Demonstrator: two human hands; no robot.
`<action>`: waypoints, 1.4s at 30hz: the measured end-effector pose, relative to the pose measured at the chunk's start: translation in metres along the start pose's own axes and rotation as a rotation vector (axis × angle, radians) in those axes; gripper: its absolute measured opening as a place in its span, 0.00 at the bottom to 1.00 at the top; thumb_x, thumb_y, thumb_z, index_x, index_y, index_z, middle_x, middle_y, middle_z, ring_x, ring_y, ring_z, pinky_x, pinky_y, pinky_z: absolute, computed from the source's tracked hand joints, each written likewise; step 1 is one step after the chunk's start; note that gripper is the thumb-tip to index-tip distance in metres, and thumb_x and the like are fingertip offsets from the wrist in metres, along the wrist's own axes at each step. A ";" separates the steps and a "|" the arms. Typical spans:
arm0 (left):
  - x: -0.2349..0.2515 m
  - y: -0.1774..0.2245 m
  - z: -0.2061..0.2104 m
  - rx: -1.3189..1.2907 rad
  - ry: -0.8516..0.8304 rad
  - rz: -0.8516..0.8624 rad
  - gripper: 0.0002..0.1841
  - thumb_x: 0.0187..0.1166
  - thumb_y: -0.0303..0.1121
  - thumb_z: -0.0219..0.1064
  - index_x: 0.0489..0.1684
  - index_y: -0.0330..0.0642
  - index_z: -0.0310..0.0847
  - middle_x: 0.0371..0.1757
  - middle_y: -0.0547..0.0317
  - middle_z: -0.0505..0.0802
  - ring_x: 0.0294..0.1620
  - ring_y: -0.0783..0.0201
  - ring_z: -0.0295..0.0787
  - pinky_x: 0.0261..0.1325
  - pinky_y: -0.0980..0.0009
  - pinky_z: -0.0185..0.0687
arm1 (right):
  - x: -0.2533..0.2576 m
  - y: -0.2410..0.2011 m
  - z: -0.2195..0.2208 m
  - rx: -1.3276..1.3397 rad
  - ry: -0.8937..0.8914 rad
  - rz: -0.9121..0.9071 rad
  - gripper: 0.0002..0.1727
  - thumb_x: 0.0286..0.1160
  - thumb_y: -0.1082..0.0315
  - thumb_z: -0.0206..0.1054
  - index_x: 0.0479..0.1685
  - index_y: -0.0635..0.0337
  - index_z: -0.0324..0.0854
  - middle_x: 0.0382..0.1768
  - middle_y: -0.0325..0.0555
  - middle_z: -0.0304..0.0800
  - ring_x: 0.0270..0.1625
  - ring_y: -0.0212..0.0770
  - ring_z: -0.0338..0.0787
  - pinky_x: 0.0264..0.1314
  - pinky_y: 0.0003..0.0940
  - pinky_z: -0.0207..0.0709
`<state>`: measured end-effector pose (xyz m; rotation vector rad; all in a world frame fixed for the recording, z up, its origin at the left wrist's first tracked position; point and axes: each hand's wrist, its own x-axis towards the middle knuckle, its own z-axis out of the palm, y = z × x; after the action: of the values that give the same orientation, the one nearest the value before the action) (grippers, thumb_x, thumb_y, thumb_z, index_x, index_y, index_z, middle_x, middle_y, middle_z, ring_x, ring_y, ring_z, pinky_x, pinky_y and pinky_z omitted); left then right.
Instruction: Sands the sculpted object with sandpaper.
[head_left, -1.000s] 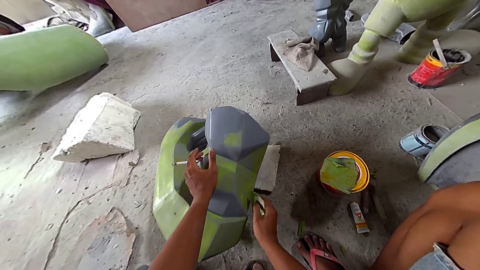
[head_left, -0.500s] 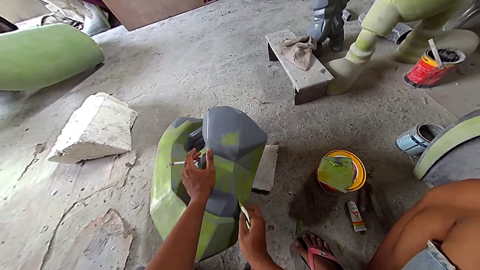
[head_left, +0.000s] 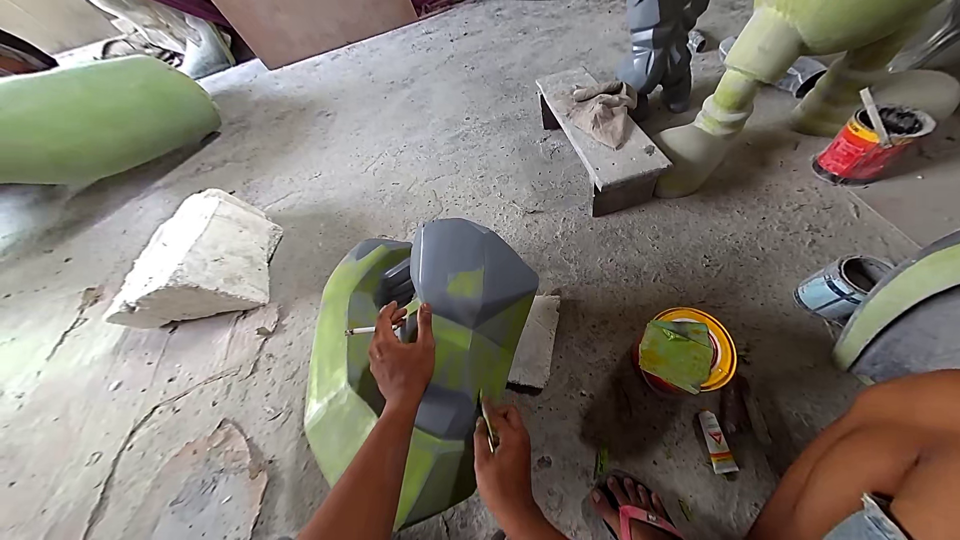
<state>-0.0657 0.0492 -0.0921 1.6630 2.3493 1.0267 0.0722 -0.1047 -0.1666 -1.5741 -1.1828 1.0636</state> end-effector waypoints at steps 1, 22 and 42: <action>0.001 0.000 0.000 0.001 0.000 0.000 0.37 0.83 0.64 0.59 0.80 0.43 0.73 0.67 0.47 0.89 0.69 0.47 0.85 0.68 0.39 0.78 | -0.005 0.003 0.000 -0.024 -0.016 -0.034 0.23 0.76 0.63 0.67 0.71 0.47 0.88 0.47 0.40 0.87 0.44 0.29 0.87 0.47 0.26 0.86; -0.001 0.000 0.001 -0.003 0.001 0.002 0.38 0.82 0.64 0.60 0.80 0.43 0.73 0.67 0.47 0.89 0.68 0.45 0.85 0.68 0.38 0.78 | 0.063 -0.012 -0.010 0.194 0.043 0.029 0.13 0.80 0.65 0.63 0.51 0.60 0.91 0.51 0.46 0.91 0.53 0.36 0.90 0.60 0.36 0.86; 0.000 -0.002 0.000 -0.009 0.001 0.015 0.37 0.83 0.64 0.60 0.79 0.42 0.74 0.66 0.46 0.90 0.67 0.47 0.86 0.66 0.39 0.79 | 0.017 -0.002 -0.014 0.401 0.160 -0.064 0.13 0.77 0.73 0.64 0.52 0.61 0.92 0.53 0.45 0.92 0.55 0.33 0.91 0.59 0.32 0.88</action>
<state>-0.0672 0.0487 -0.0930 1.6798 2.3329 1.0400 0.0878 -0.0900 -0.1633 -1.2728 -0.8437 1.0370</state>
